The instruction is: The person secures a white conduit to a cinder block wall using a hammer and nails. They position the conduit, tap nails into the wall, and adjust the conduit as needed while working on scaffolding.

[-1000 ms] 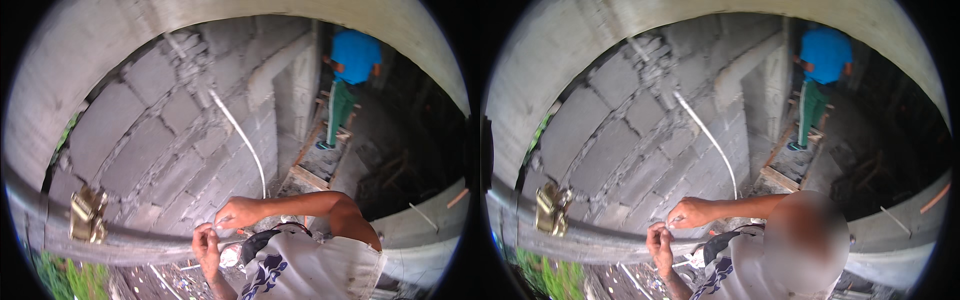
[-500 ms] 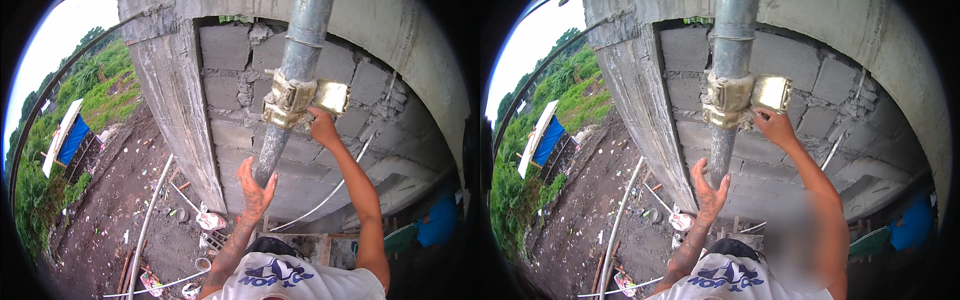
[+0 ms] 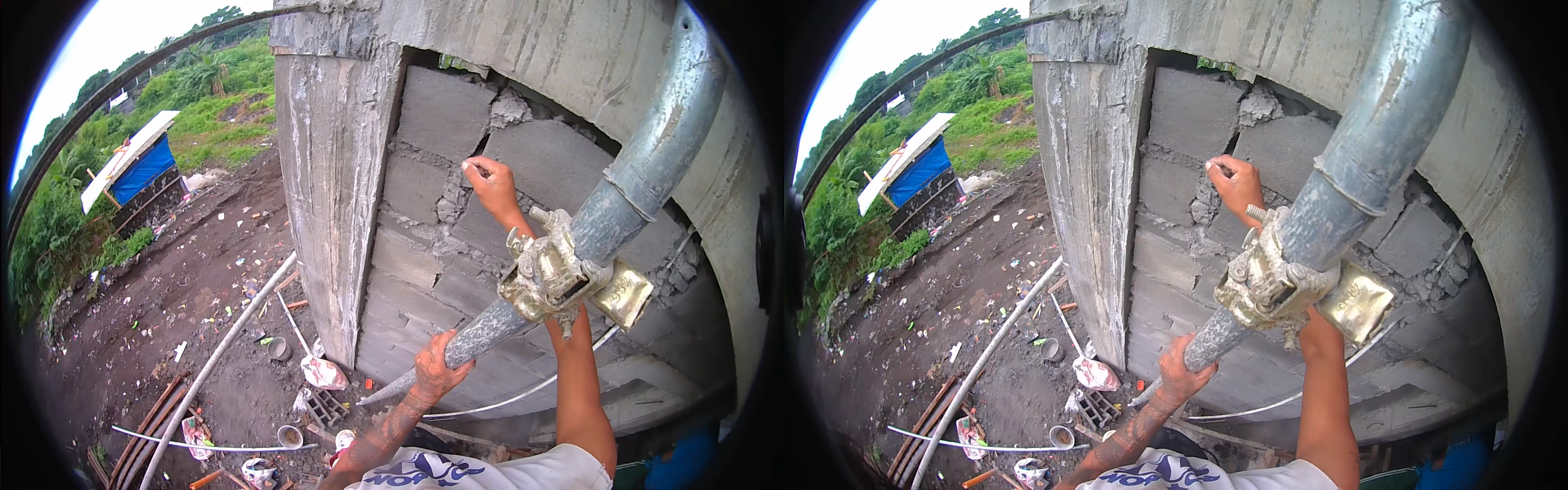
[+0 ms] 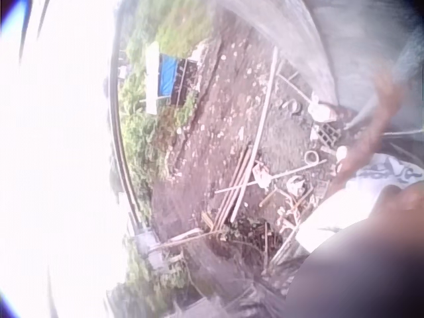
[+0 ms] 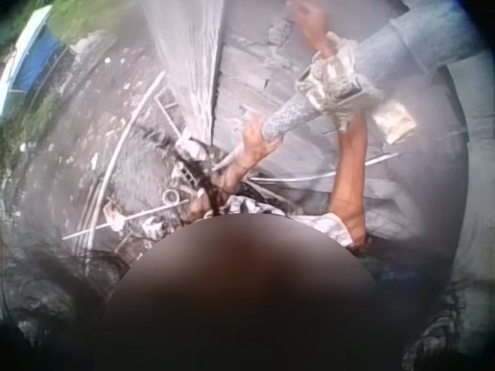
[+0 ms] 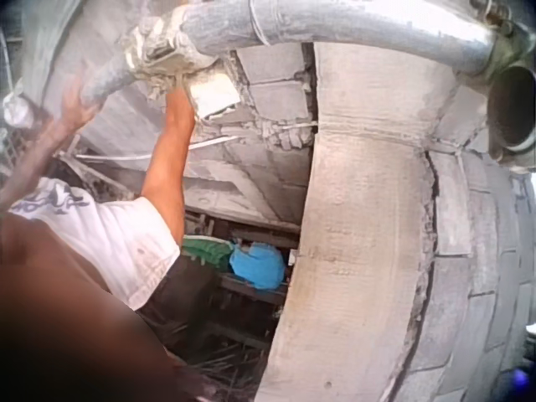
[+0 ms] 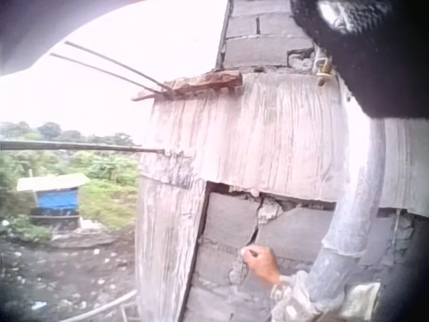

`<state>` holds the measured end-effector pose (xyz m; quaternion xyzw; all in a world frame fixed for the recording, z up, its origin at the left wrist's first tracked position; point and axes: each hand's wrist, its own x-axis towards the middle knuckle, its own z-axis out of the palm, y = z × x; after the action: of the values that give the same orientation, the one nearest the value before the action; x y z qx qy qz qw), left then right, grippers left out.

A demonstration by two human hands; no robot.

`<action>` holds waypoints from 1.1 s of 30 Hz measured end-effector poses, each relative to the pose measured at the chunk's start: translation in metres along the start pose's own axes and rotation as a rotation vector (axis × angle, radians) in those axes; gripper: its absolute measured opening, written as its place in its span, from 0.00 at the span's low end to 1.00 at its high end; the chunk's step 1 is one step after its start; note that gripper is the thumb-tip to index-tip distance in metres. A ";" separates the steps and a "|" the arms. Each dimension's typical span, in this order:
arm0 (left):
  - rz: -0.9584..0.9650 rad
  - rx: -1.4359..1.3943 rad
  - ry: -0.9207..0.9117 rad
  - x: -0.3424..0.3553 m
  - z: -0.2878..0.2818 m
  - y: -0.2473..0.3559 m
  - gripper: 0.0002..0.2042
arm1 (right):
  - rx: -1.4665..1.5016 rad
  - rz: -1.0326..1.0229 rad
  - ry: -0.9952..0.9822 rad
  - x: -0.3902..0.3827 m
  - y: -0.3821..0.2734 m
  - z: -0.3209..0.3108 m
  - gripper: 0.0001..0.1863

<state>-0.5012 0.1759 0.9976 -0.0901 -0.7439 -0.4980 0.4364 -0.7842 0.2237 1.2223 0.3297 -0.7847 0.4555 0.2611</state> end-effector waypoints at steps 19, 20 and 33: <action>0.001 -0.001 -0.044 -0.006 -0.006 -0.003 0.38 | -0.161 -0.056 0.050 0.122 -0.062 0.171 0.12; 0.010 0.011 -0.037 -0.006 -0.005 -0.004 0.38 | -0.206 -0.049 0.069 0.126 -0.059 0.173 0.12; 0.017 -0.051 -0.081 -0.001 -0.010 -0.001 0.37 | -0.054 -0.117 0.080 0.115 -0.063 0.164 0.11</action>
<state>-0.4958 0.1673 0.9976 -0.1275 -0.7473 -0.5089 0.4079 -0.8285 0.0230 1.2643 0.3495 -0.7650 0.4307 0.3273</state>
